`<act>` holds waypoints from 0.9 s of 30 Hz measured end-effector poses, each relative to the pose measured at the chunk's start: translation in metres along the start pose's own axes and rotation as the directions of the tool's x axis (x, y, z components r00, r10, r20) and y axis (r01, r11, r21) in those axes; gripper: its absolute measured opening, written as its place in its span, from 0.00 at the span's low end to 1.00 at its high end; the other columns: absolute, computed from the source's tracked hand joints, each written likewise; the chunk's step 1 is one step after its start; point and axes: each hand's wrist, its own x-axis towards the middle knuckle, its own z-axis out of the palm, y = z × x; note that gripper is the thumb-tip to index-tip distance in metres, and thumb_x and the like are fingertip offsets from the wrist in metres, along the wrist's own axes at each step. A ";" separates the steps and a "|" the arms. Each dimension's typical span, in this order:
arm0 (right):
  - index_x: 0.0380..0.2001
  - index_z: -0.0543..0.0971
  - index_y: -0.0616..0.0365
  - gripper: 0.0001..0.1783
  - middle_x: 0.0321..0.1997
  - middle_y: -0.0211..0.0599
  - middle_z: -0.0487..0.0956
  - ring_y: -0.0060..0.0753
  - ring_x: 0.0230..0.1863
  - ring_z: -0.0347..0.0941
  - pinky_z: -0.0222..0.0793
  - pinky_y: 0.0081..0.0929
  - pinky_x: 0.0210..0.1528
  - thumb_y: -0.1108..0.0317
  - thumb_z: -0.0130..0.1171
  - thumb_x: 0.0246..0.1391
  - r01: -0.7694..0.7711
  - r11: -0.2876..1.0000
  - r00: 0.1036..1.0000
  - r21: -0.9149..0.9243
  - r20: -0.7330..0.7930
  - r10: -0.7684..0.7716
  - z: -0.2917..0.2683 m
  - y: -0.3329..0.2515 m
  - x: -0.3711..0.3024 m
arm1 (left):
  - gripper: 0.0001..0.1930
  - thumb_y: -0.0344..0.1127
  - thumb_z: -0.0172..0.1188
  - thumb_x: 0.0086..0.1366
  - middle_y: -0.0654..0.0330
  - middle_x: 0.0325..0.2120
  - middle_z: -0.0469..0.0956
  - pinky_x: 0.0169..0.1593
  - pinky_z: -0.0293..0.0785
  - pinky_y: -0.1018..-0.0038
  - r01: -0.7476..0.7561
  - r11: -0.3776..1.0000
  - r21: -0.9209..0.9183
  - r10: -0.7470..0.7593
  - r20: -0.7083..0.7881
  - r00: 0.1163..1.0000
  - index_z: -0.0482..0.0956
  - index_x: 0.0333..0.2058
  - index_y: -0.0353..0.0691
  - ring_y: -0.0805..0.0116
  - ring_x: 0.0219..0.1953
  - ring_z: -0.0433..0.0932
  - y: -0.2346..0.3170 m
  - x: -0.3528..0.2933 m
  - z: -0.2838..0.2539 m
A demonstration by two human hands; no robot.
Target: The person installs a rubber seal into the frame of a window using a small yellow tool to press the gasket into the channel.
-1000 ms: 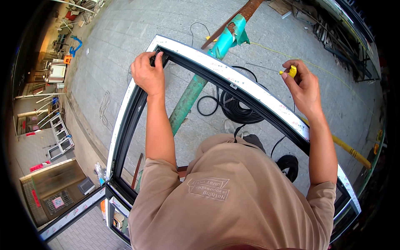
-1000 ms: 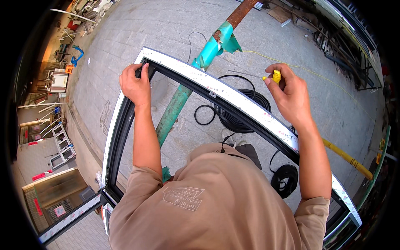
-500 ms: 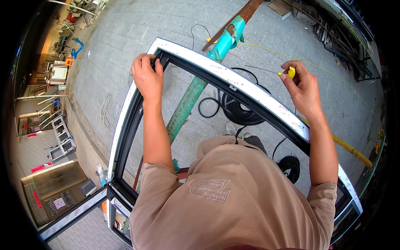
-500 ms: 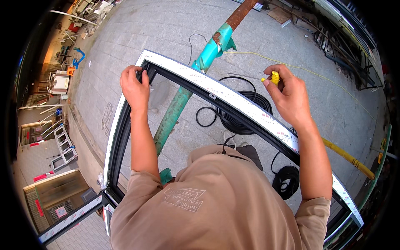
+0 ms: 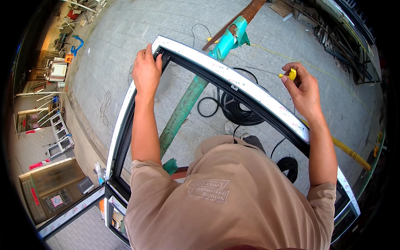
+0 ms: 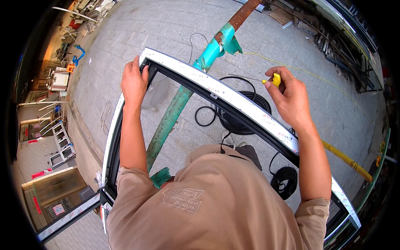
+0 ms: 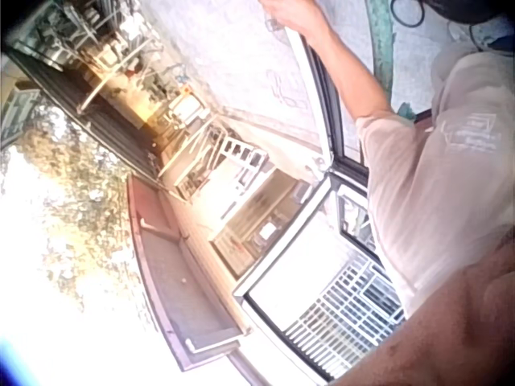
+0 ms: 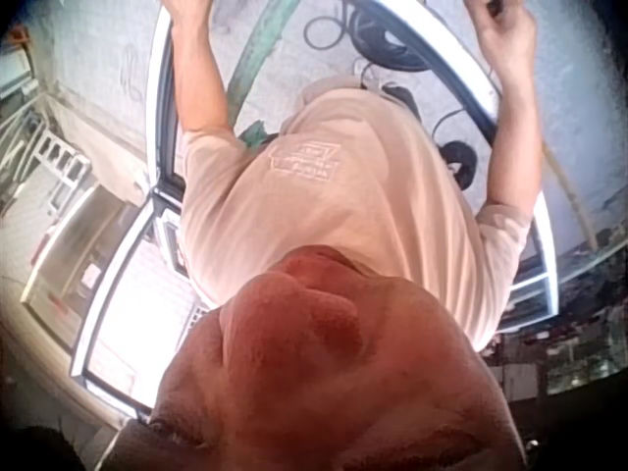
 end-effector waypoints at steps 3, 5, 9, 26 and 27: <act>0.57 0.86 0.58 0.13 0.32 0.26 0.77 0.17 0.29 0.66 0.66 0.28 0.34 0.71 0.74 0.74 0.006 1.000 1.000 -0.009 -0.004 -0.006 0.000 -0.001 -0.001 | 0.29 0.46 0.73 0.81 0.48 0.55 0.86 0.56 0.88 0.49 0.004 1.000 0.007 -0.004 -0.001 1.000 0.84 0.72 0.36 0.42 0.54 0.89 0.001 0.001 0.000; 0.57 0.86 0.58 0.13 0.32 0.26 0.77 0.17 0.29 0.66 0.66 0.28 0.34 0.71 0.74 0.74 0.002 1.000 1.000 -0.016 -0.002 -0.002 -0.001 -0.001 -0.001 | 0.29 0.46 0.73 0.81 0.47 0.54 0.86 0.56 0.87 0.49 0.014 1.000 0.007 -0.014 0.012 1.000 0.84 0.72 0.36 0.41 0.53 0.89 0.001 0.001 -0.001; 0.57 0.86 0.58 0.13 0.32 0.26 0.77 0.17 0.30 0.66 0.65 0.27 0.34 0.71 0.74 0.74 0.002 1.000 1.000 0.000 0.001 -0.002 0.001 -0.001 -0.001 | 0.29 0.47 0.73 0.81 0.44 0.53 0.86 0.56 0.86 0.47 0.042 0.999 -0.013 -0.042 0.050 0.998 0.84 0.71 0.34 0.39 0.53 0.88 0.002 0.003 -0.005; 0.57 0.87 0.58 0.12 0.31 0.26 0.80 0.16 0.31 0.69 0.70 0.25 0.36 0.70 0.74 0.76 0.020 0.999 0.994 0.043 -0.112 -0.015 0.004 -0.002 -0.003 | 0.27 0.46 0.73 0.81 0.39 0.52 0.84 0.59 0.84 0.44 0.101 0.994 -0.035 -0.098 0.080 0.992 0.82 0.66 0.30 0.34 0.55 0.86 0.007 0.003 -0.001; 0.56 0.87 0.58 0.11 0.31 0.26 0.80 0.16 0.31 0.69 0.70 0.25 0.36 0.70 0.74 0.76 -0.008 1.000 0.995 0.030 -0.101 0.011 0.004 -0.003 -0.003 | 0.27 0.46 0.73 0.81 0.39 0.52 0.84 0.59 0.84 0.44 0.104 0.994 -0.020 -0.101 0.094 0.990 0.81 0.65 0.30 0.33 0.55 0.86 0.007 0.002 -0.001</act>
